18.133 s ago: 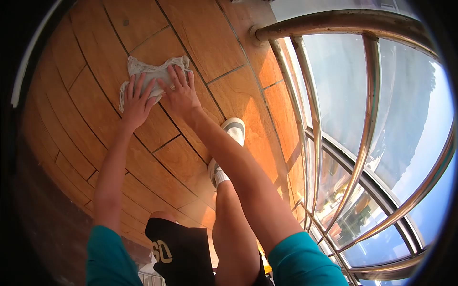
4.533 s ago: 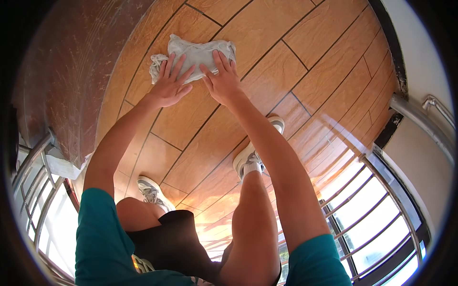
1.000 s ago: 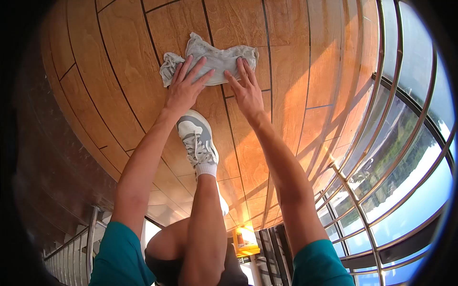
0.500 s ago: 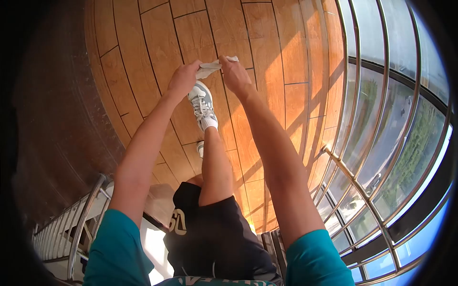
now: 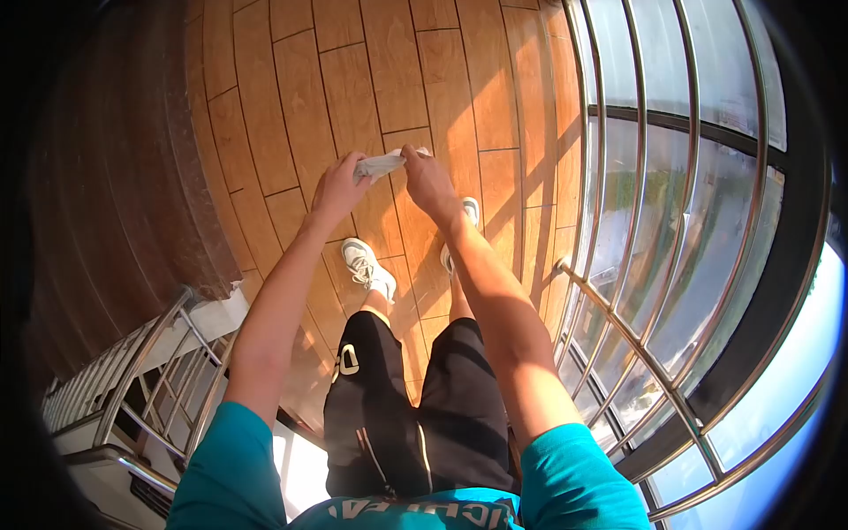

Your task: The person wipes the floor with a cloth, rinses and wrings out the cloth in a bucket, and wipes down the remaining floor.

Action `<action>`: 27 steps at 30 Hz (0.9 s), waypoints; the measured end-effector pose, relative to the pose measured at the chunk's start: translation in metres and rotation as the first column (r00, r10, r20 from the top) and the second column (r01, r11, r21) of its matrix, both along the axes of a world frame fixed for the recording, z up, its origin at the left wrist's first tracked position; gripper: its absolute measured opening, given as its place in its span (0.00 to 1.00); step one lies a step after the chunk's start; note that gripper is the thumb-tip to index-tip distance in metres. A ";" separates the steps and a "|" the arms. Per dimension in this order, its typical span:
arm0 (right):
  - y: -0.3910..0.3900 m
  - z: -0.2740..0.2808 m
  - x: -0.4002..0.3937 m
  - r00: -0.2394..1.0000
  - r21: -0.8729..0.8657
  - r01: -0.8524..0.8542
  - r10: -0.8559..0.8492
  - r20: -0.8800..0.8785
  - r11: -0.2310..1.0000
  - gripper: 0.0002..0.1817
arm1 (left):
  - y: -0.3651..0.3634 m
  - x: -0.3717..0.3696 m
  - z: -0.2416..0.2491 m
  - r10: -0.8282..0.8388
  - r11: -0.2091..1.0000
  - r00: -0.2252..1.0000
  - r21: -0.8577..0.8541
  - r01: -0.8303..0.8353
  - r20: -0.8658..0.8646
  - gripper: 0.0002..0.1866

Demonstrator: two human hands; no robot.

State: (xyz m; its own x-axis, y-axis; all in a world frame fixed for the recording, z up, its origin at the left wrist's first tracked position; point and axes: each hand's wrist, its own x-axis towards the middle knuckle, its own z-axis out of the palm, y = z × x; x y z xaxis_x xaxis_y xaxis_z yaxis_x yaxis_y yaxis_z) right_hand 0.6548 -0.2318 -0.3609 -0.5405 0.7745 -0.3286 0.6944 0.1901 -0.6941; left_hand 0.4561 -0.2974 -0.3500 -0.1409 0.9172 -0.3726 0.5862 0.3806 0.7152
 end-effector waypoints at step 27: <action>-0.071 0.006 0.186 0.983 -0.324 -0.016 0.075 0.170 0.946 0.11 | -0.070 0.190 -0.021 -0.237 0.833 0.971 -0.521 0.185 -0.033 0.20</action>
